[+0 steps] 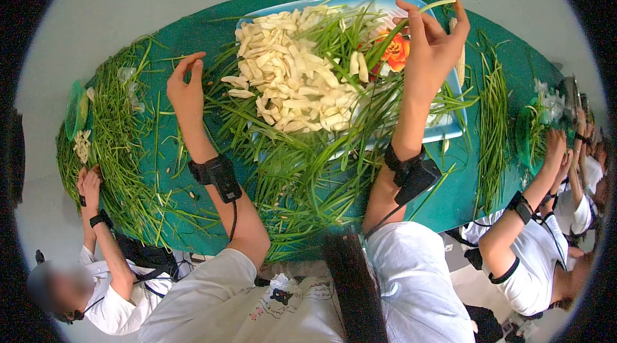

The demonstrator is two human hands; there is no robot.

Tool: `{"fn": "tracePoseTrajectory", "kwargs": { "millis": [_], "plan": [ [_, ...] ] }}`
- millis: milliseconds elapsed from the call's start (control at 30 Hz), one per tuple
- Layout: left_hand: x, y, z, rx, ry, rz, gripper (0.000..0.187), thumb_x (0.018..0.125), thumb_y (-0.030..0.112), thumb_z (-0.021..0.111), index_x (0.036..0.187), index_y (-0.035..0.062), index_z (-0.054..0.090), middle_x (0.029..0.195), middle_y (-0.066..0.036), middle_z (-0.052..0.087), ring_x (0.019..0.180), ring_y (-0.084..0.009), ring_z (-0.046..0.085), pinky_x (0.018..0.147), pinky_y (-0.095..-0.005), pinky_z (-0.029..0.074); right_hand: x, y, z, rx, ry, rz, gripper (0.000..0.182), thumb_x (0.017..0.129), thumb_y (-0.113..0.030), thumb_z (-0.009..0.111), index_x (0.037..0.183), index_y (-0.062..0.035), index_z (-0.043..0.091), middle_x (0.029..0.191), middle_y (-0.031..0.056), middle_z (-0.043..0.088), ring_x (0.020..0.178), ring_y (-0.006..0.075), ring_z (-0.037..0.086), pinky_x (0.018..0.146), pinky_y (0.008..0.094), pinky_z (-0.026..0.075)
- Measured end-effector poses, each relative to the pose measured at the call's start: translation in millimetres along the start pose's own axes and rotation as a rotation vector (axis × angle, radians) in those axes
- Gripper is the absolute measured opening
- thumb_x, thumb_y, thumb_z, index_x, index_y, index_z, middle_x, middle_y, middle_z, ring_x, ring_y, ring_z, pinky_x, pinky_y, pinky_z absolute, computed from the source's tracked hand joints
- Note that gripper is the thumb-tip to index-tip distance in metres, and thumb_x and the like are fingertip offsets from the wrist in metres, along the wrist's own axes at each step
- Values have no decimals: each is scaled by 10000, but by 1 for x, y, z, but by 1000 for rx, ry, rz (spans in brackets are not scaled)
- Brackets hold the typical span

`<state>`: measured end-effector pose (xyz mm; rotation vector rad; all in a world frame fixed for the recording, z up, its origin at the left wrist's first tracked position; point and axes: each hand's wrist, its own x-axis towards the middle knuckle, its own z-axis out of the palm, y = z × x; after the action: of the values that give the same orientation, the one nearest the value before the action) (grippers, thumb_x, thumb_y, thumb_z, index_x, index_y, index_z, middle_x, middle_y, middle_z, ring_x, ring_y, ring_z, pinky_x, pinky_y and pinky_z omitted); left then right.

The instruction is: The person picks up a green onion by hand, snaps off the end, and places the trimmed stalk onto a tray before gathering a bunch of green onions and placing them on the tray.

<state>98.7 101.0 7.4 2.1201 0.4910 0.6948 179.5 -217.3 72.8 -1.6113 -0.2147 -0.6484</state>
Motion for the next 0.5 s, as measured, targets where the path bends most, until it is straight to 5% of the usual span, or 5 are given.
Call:
{"fn": "tracePoseTrajectory", "kwargs": {
  "millis": [500],
  "plan": [
    [-6,30,14,-97,-72,-11,155,867,126,548,920,44,669,890,-78,670,842,-201,611,768,-305,454,-4,-30,4,158,91,-47,586,900,-54,537,1335,22,153,964,233,636,772,251,668,693,314,553]
  ]
}}
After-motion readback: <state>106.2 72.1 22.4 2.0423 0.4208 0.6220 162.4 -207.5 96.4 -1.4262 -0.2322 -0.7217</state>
